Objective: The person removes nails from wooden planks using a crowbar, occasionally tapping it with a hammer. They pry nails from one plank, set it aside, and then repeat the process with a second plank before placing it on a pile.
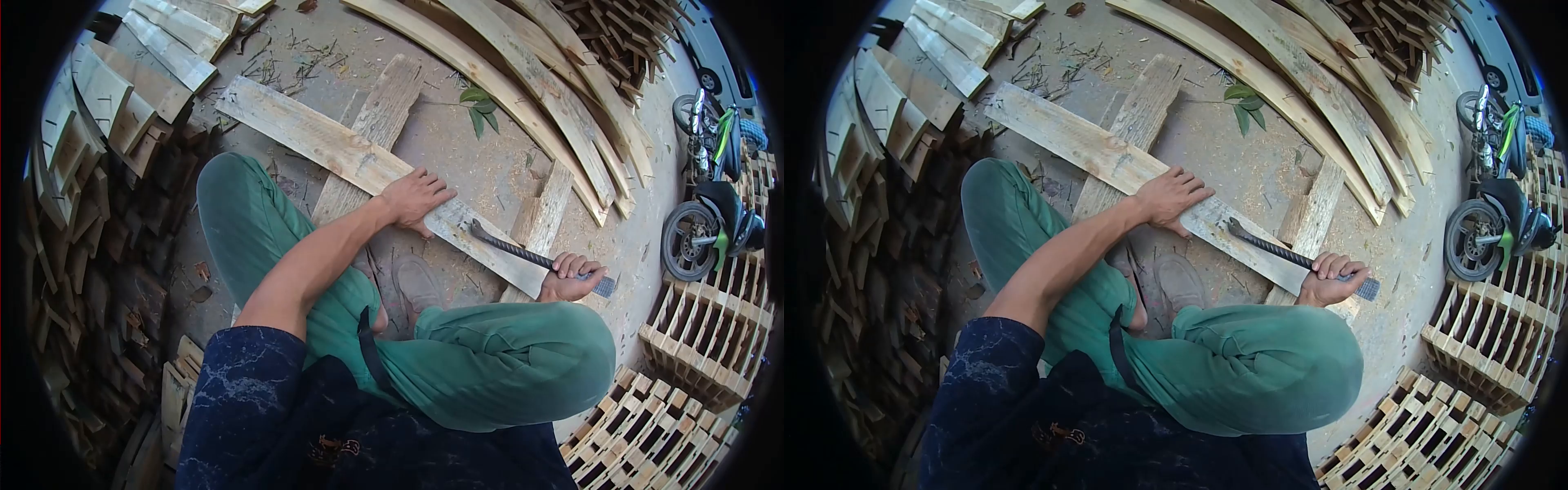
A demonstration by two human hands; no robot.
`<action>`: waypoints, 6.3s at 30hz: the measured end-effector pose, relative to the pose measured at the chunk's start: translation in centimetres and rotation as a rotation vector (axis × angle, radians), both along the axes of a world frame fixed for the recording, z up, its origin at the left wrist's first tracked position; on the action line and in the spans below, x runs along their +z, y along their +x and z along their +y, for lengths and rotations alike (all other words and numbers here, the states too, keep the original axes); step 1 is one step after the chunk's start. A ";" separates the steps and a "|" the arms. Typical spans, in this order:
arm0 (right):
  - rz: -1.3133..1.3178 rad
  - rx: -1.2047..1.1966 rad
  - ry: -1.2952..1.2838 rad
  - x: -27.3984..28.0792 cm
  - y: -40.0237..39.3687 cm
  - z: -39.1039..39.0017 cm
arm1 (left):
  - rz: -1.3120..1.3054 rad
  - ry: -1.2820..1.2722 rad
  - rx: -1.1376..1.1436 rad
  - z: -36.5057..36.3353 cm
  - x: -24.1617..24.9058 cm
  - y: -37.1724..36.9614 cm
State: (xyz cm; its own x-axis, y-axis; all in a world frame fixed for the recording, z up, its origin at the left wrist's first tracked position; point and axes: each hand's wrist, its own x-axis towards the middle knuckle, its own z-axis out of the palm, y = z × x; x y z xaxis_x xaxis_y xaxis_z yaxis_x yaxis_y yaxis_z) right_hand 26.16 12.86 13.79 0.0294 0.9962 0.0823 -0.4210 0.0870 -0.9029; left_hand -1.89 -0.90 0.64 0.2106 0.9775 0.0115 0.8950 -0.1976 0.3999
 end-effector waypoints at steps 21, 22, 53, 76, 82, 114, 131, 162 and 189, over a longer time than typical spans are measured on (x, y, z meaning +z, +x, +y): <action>0.030 -0.198 -0.616 0.6 6.0 -6.5 | 0.029 0.221 -0.001 -1.2 0.4 1.0; 0.023 -0.200 -0.639 1.0 5.9 -6.3 | 0.036 0.479 0.011 -0.9 0.6 1.0; -0.396 0.180 0.241 1.6 -5.3 -5.5 | 0.059 -0.226 0.067 0.7 2.1 -0.2; 0.040 -0.020 -0.003 -1.8 3.5 -3.1 | 0.019 -0.125 0.098 -0.6 0.5 0.5; 0.148 -0.065 -0.042 -2.5 4.3 -2.1 | 0.078 -0.133 0.106 -0.4 0.0 0.1; -0.377 0.104 0.144 1.5 -2.5 -6.5 | 0.196 -0.066 0.161 -1.8 5.5 4.6; -0.225 0.065 0.060 2.7 -4.5 -5.7 | 0.111 0.037 0.278 -2.3 -0.8 0.3; 0.040 -0.149 -0.072 -2.6 8.8 -3.9 | 0.006 0.065 -0.002 -2.4 1.9 10.8; -0.161 0.293 0.320 15.5 2.0 -2.2 | 0.152 -0.020 0.145 0.3 -0.9 9.4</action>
